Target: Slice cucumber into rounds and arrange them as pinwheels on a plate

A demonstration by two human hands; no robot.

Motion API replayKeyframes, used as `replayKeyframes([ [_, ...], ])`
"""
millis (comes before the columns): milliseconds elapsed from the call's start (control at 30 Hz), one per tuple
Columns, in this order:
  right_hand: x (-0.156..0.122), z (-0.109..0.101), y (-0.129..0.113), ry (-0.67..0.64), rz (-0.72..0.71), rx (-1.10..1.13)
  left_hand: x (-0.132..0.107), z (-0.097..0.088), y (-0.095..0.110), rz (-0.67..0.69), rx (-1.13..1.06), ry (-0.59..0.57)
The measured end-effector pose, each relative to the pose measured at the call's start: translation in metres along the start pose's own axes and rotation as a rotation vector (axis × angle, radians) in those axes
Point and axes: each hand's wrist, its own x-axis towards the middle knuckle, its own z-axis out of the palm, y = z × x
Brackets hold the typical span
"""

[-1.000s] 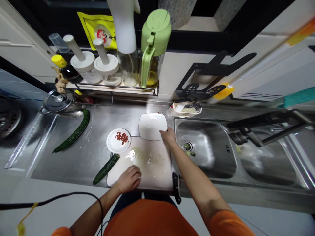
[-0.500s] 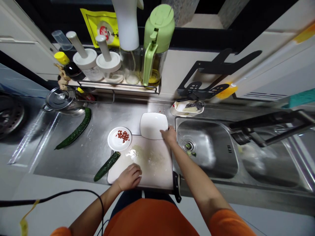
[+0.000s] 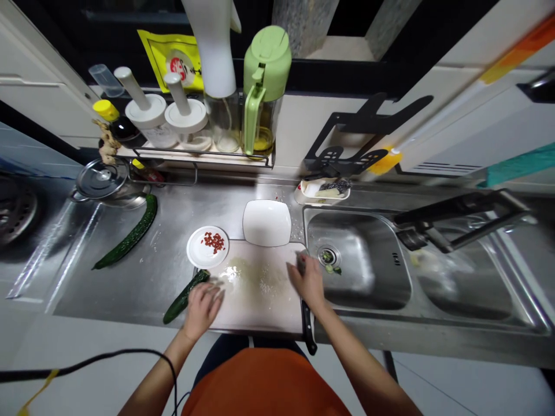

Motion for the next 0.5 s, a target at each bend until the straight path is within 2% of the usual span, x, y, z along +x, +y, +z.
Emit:
replayKeyframes([
  [100, -0.047, -0.011, 0.008, 0.013, 0.005, -0.085, 0.002, -0.013, -0.015, -0.258, 0.216, 0.053],
  [200, -0.080, -0.015, 0.015, 0.001, 0.083, -0.203, 0.004, -0.018, -0.024, -0.388, 0.268, 0.027],
  [333, -0.097, -0.012, 0.018, -0.067, 0.110, -0.300, 0.002, -0.017, -0.031, -0.387, 0.209, -0.063],
  [500, -0.099, -0.008, 0.017, -0.067, 0.062, -0.340, -0.001, -0.019, -0.031, -0.313, 0.175, -0.078],
])
